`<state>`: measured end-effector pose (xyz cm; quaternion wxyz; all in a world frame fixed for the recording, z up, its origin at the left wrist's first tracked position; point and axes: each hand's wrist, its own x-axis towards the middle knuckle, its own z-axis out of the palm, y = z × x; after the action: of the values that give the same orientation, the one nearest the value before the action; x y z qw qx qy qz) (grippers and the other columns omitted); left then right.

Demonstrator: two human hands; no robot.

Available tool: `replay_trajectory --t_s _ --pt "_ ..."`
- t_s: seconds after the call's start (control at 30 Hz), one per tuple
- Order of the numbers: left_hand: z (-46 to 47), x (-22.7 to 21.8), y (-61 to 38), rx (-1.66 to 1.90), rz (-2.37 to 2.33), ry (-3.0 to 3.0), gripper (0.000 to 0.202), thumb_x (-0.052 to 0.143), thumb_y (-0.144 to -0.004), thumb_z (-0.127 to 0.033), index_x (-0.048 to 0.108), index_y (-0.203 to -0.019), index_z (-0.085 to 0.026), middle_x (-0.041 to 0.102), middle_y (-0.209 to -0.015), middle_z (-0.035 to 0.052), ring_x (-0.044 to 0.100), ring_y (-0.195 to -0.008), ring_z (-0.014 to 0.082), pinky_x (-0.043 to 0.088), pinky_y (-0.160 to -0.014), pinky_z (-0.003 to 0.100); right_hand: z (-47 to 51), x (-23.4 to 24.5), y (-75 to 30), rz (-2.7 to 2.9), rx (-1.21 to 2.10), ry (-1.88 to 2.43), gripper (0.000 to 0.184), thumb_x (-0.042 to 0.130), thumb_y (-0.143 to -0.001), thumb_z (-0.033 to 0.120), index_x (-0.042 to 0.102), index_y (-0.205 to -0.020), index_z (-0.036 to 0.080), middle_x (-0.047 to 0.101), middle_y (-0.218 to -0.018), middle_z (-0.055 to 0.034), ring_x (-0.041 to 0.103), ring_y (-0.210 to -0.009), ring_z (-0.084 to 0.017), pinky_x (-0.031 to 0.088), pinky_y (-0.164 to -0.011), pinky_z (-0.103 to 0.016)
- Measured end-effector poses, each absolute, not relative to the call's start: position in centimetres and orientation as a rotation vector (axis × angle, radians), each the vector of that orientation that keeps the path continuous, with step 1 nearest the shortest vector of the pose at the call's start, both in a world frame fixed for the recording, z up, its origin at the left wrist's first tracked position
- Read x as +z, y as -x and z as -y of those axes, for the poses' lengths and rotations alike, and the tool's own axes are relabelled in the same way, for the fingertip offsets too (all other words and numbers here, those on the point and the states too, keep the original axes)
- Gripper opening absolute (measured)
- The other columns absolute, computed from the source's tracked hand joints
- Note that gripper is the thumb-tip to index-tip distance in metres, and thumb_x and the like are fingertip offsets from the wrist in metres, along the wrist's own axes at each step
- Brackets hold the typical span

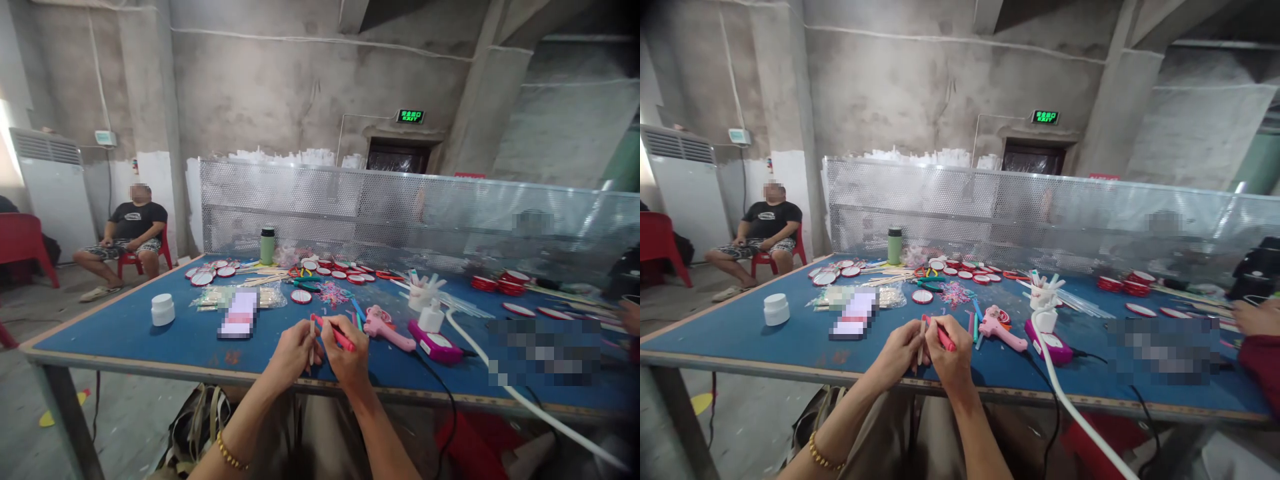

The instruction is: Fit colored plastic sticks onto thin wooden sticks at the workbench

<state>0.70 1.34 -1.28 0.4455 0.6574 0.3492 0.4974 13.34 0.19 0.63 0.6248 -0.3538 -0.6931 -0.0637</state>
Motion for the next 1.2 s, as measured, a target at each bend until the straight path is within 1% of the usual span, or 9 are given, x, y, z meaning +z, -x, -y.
replay_trajectory --t_s 0.13,0.33,0.63,1.0,1.2 --pt "-1.15 -1.1 -0.71 1.226 -0.877 -1.612 0.027 0.047 -0.089 -0.044 0.05 -0.085 -0.018 0.061 -0.06 -0.0006 0.052 -0.043 0.0103 0.038 -0.037 0.018 -0.19 0.69 -13.29 1.614 -0.135 0.801 0.018 0.052 -0.091 0.018 0.061 -0.075 0.019 0.064 -0.066 0.0005 0.059 -0.058 -0.012 0.048 -0.059 -0.022" --pt "-1.23 -1.18 -0.68 1.239 -0.879 -1.63 0.028 0.046 -0.089 -0.045 0.051 -0.085 -0.018 0.06 -0.06 -0.0008 0.051 -0.043 0.01 0.039 -0.037 0.019 -0.07 0.8 -13.3 1.621 -0.129 0.799 0.019 0.051 -0.091 0.019 0.061 -0.075 0.019 0.064 -0.066 0.0004 0.059 -0.058 -0.012 0.048 -0.06 -0.022" --pt "-1.42 -1.39 -0.73 1.233 -0.859 -1.613 0.035 0.047 -0.088 -0.053 0.051 -0.086 -0.018 0.06 -0.06 -0.0012 0.051 -0.043 0.0106 0.039 -0.038 0.02 -0.15 0.61 -13.38 1.618 -0.152 0.794 0.019 0.052 -0.09 0.017 0.06 -0.073 0.019 0.063 -0.064 0.0013 0.058 -0.056 -0.011 0.046 -0.058 -0.022" --pt "-1.2 -1.22 -0.69 1.232 -0.855 -1.6 0.034 0.046 -0.088 -0.052 0.051 -0.087 -0.018 0.059 -0.06 -0.001 0.05 -0.043 0.0101 0.038 -0.037 0.019 0.02 0.66 -13.34 1.622 -0.165 0.789 0.02 0.052 -0.091 0.017 0.059 -0.072 0.019 0.062 -0.064 0.0009 0.058 -0.056 -0.011 0.047 -0.058 -0.022" --pt "-1.19 -1.4 -0.69 1.232 -0.859 -1.609 0.032 0.046 -0.089 -0.05 0.05 -0.085 -0.018 0.06 -0.06 -0.0008 0.049 -0.041 0.0095 0.037 -0.037 0.019 -0.25 0.63 -13.34 1.635 -0.147 0.775 0.018 0.051 -0.092 0.018 0.062 -0.077 0.019 0.065 -0.068 -0.0002 0.06 -0.06 -0.012 0.049 -0.062 -0.023"
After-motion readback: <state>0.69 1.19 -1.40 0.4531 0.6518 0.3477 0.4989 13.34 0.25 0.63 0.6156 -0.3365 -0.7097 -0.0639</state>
